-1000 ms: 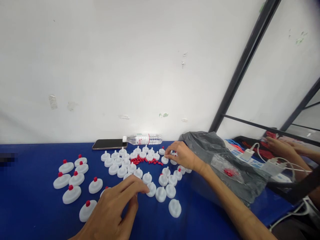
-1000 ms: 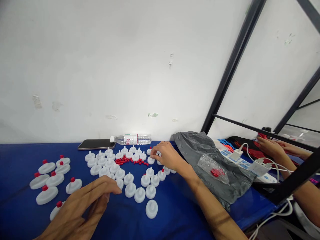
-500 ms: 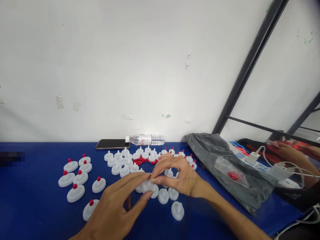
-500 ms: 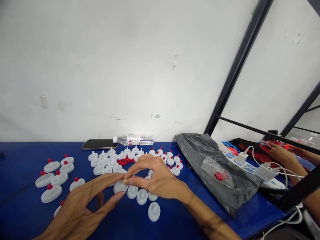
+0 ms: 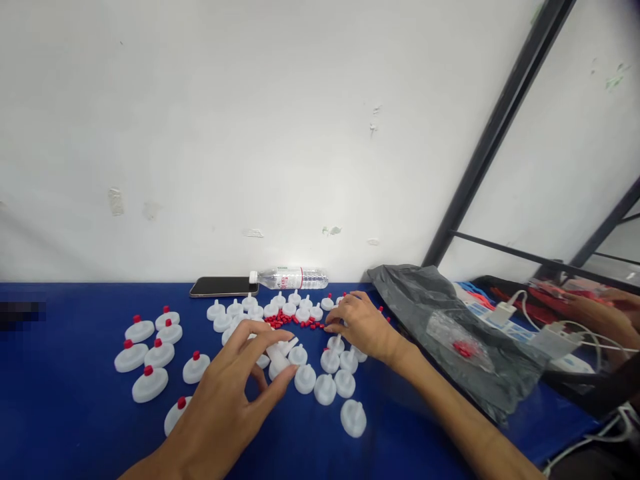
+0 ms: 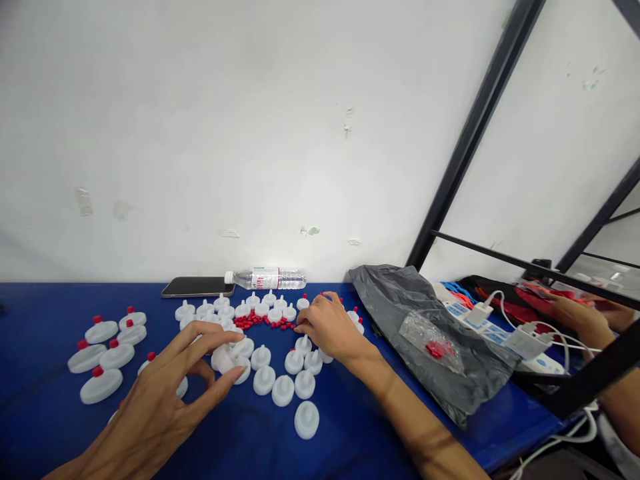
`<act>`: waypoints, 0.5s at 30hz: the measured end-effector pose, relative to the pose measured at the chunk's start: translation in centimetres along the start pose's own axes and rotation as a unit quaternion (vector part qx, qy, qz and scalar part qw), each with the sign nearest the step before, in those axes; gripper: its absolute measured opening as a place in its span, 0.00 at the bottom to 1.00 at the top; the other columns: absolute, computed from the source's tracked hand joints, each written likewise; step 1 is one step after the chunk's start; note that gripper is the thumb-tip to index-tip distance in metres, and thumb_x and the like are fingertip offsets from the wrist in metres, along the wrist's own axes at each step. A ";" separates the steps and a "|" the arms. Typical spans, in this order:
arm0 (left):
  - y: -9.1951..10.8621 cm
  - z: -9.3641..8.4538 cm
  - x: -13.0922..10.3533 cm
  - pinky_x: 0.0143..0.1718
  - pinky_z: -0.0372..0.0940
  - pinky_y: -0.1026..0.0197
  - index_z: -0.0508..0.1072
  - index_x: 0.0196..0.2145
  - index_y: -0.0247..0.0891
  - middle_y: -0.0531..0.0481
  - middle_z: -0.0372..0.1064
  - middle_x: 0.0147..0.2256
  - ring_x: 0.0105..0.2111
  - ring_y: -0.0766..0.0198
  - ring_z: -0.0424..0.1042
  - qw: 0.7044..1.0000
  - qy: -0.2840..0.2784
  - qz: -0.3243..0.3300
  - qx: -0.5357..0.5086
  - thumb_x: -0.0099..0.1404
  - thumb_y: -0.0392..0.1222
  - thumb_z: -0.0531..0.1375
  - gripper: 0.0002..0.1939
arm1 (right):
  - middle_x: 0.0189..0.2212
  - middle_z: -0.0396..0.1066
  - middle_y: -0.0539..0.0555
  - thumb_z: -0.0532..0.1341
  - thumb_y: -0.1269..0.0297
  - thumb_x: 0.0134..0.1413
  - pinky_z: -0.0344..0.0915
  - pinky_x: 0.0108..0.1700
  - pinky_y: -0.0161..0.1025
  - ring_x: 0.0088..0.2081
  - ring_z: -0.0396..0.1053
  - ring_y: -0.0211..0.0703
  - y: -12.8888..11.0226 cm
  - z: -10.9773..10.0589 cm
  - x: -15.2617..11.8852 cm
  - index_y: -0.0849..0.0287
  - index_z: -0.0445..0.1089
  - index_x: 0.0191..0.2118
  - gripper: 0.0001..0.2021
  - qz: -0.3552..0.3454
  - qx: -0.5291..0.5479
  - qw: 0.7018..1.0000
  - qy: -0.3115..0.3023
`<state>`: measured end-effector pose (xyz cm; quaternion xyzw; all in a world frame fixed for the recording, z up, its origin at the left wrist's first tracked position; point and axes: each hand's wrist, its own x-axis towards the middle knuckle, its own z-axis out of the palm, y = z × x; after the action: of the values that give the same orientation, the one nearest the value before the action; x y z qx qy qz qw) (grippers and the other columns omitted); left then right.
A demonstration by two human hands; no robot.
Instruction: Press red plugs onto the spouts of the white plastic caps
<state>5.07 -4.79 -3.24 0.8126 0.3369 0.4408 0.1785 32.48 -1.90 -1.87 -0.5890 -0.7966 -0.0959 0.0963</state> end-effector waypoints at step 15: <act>-0.1 -0.4 0.5 0.36 0.74 0.61 0.76 0.49 0.50 0.52 0.72 0.47 0.24 0.70 0.72 1.000 -0.013 -0.006 -0.020 0.68 0.47 0.62 0.12 | 0.39 0.80 0.50 0.62 0.65 0.65 0.63 0.55 0.47 0.44 0.75 0.45 -0.9 -2.3 -0.6 0.53 0.73 0.50 0.10 0.022 0.186 0.978 0.091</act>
<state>4.86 -4.35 -2.72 0.8128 0.3306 0.4353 0.2015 31.84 -3.29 0.12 -0.5667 -0.7754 0.0032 0.2785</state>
